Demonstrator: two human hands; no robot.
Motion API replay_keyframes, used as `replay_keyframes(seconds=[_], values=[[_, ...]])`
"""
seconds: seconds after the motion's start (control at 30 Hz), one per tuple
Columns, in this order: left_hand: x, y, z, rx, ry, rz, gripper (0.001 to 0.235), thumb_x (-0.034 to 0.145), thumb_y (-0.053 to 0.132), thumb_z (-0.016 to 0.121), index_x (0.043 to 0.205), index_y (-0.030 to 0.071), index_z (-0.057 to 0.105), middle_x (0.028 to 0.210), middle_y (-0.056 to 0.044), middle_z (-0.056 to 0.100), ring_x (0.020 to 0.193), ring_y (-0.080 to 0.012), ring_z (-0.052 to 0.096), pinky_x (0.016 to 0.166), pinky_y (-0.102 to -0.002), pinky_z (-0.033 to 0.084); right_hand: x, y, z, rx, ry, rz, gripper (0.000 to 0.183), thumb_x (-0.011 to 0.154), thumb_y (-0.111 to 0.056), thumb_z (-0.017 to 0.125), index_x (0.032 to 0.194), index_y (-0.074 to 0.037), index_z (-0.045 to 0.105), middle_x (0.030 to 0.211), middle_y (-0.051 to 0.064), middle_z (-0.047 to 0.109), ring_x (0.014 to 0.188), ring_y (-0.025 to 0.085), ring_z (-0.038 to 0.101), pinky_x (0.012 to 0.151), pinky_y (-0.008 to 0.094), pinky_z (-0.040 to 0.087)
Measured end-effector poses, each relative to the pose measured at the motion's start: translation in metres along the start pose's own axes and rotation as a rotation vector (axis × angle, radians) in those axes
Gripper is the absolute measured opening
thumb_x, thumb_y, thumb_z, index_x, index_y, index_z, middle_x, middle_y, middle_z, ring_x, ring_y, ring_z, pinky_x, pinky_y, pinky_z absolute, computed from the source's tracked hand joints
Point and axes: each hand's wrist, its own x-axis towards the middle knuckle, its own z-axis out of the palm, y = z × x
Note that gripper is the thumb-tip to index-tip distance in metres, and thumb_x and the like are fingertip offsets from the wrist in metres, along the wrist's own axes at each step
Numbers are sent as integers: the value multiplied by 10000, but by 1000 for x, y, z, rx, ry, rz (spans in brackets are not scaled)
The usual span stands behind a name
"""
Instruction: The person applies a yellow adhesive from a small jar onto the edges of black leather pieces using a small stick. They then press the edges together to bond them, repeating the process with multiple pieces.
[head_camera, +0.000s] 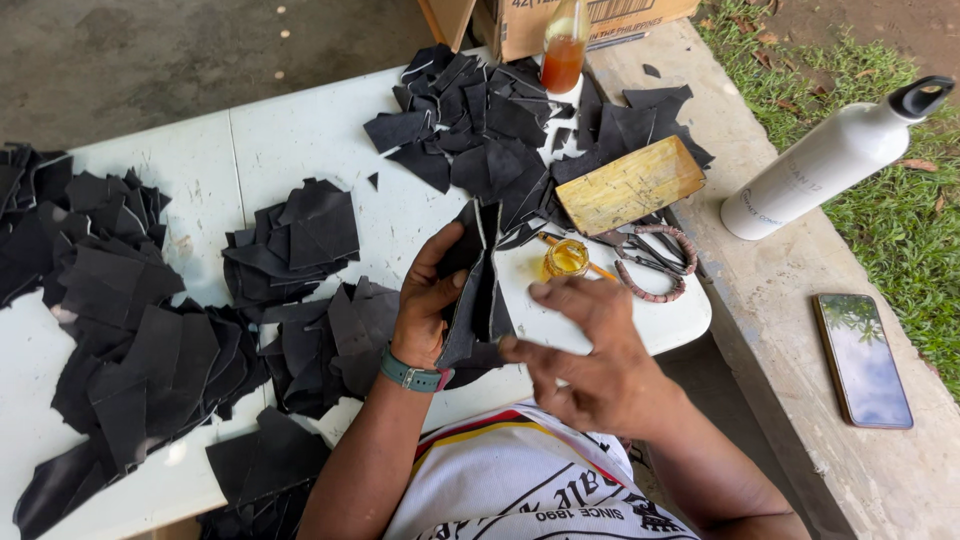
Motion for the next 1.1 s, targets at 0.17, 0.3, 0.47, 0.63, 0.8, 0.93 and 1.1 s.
replay_keyframes(seconds=[0.17, 0.3, 0.47, 0.63, 0.8, 0.93, 1.1], values=[[-1, 2, 8, -2, -12, -5, 540, 942, -42, 699, 1458, 43, 565, 1368, -150, 671, 1218, -217, 677, 1059, -338, 575, 13, 5, 0, -71, -11, 64, 507, 754, -93, 774, 1248, -204, 733, 1420, 187, 493, 1271, 419, 488, 1050, 517, 425], [6, 3, 9, -27, -5, 2, 537, 955, -53, 690, 1468, 46, 564, 1358, -157, 674, 1190, -221, 684, 1036, -349, 584, 13, 5, 3, 4, -20, 27, 488, 773, -64, 759, 1237, -216, 736, 1451, 165, 497, 1292, 389, 502, 1063, 497, 440], [1, 3, 10, -106, -18, -8, 536, 950, -68, 701, 1459, 41, 573, 1351, -170, 678, 1178, -237, 691, 1014, -360, 598, 1, -3, 6, 40, -6, -34, 492, 749, -61, 746, 1208, -236, 732, 1432, 150, 500, 1263, 374, 518, 1030, 486, 448], [-10, 4, 11, -100, -39, -43, 554, 923, -61, 745, 1447, 38, 594, 1340, -178, 680, 1168, -246, 694, 1013, -365, 592, 17, 16, 10, -167, 56, 34, 564, 767, -58, 754, 1302, -231, 720, 1463, 197, 477, 1293, 409, 489, 1087, 507, 437], [-20, 8, 10, -87, -60, -88, 551, 890, -54, 771, 1412, 36, 616, 1339, -162, 687, 1194, -246, 688, 1050, -374, 581, 35, 44, 7, -190, 79, 135, 589, 770, -85, 784, 1340, -199, 693, 1497, 212, 473, 1354, 414, 483, 1133, 522, 396], [-21, 11, 15, -87, -28, -76, 548, 885, -55, 773, 1400, 36, 612, 1339, -155, 688, 1203, -247, 687, 1056, -380, 582, 32, 39, 6, -113, 76, 172, 583, 781, -66, 763, 1345, -194, 690, 1506, 214, 466, 1373, 410, 479, 1157, 499, 397], [-15, 12, 13, -69, 17, -53, 551, 907, -55, 756, 1428, 28, 596, 1321, -173, 693, 1170, -248, 699, 1020, -370, 592, 17, 18, 15, 39, 11, 102, 535, 726, -50, 747, 1242, -192, 740, 1459, 172, 497, 1329, 415, 486, 1133, 503, 403]])
